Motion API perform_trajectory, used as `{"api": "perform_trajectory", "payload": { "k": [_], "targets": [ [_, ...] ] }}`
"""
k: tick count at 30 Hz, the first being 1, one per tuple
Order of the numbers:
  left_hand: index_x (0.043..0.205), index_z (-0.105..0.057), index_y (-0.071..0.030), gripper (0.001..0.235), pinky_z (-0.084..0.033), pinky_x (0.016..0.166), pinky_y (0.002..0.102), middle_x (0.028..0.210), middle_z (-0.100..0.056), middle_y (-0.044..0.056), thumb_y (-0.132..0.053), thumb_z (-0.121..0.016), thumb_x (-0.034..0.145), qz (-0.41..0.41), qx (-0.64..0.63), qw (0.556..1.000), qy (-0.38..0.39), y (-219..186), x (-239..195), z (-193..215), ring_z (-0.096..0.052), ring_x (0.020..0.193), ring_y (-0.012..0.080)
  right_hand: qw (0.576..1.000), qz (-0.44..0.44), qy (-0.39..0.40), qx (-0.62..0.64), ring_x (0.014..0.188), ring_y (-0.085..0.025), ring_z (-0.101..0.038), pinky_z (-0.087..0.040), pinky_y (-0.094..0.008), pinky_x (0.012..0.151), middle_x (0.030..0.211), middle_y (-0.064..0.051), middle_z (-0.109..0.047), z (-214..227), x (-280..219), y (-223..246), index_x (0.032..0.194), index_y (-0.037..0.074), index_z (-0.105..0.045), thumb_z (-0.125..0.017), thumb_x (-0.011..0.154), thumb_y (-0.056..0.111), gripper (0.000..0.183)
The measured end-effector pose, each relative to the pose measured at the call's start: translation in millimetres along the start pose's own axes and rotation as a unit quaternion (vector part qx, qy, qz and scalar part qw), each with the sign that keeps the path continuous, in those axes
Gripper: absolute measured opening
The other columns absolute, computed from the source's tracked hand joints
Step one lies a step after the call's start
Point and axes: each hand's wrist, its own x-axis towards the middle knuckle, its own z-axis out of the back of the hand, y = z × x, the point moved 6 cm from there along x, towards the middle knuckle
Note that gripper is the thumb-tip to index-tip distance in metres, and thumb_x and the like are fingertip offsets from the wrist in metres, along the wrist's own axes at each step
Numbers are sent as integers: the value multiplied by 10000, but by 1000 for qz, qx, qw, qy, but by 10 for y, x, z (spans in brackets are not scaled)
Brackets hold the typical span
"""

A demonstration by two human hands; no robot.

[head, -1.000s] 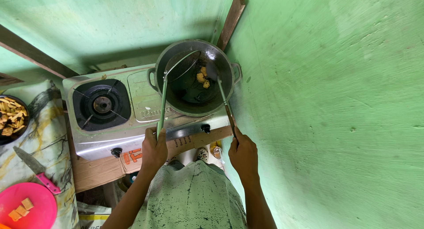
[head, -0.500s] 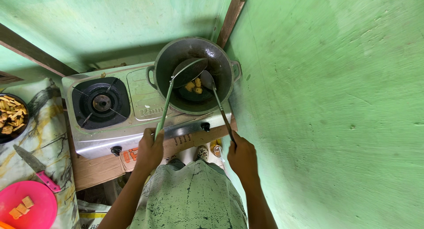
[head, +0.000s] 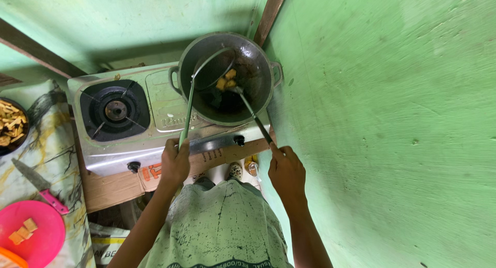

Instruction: The person uses a slotted spoon and a spatula to remove fried food pieces from a wok of hot oil and places them on a plate. Then the person adds more food pieces from an orange container into the wok to continue frying.

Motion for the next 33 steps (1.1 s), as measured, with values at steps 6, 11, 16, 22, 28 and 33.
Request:
{"api": "perform_trajectory", "payload": {
  "k": [6,11,16,22,28,33],
  "targets": [
    [1134,-559,46,375,-432,588,359,725,-582,119,-318,-552,1043,-37,3,999,-34,104,47,-120,-510,645,165,991,-96,18,92,692,-294,-719,-563,-408,628,884,-170,-731,9,40,-334,1234,14,-695,-617,934,75,316],
    [1099,-555,69,388,-485,630,363,758,-618,137,-313,-558,1033,-58,-2,998,-38,252,84,-177,-569,680,180,979,-155,42,122,721,-380,-707,-546,-442,652,861,-254,-700,-343,27,-478,1202,-28,-678,-593,963,92,281],
    [1104,-576,71,427,-509,713,402,819,-647,193,-347,-565,1022,-64,33,997,-30,306,119,-290,-619,761,230,973,-123,28,191,786,-396,-715,-562,-435,708,870,-255,-716,-548,78,-332,1187,-17,-688,-620,883,101,333],
    [1109,-596,33,401,-525,749,440,873,-682,256,-348,-572,985,-25,33,999,-19,366,92,-145,-656,822,338,967,-199,98,127,778,-384,-702,-552,-440,687,885,-234,-724,-241,-41,-395,1183,14,-698,-612,885,104,323],
    [1142,-578,62,423,-493,736,450,896,-648,270,-337,-569,1002,-108,73,989,-65,270,-76,-59,-619,807,329,974,-163,35,156,703,-290,-701,-544,-386,646,828,-181,-744,-390,53,-549,1198,16,-698,-611,900,110,324],
    [1128,-578,59,421,-503,691,431,807,-655,235,-342,-547,1005,-52,15,998,-28,342,39,-192,-626,728,287,939,-203,82,265,640,-211,-701,-537,-342,612,781,-136,-761,-781,87,-607,1210,18,-698,-609,913,116,325]
  ]
}}
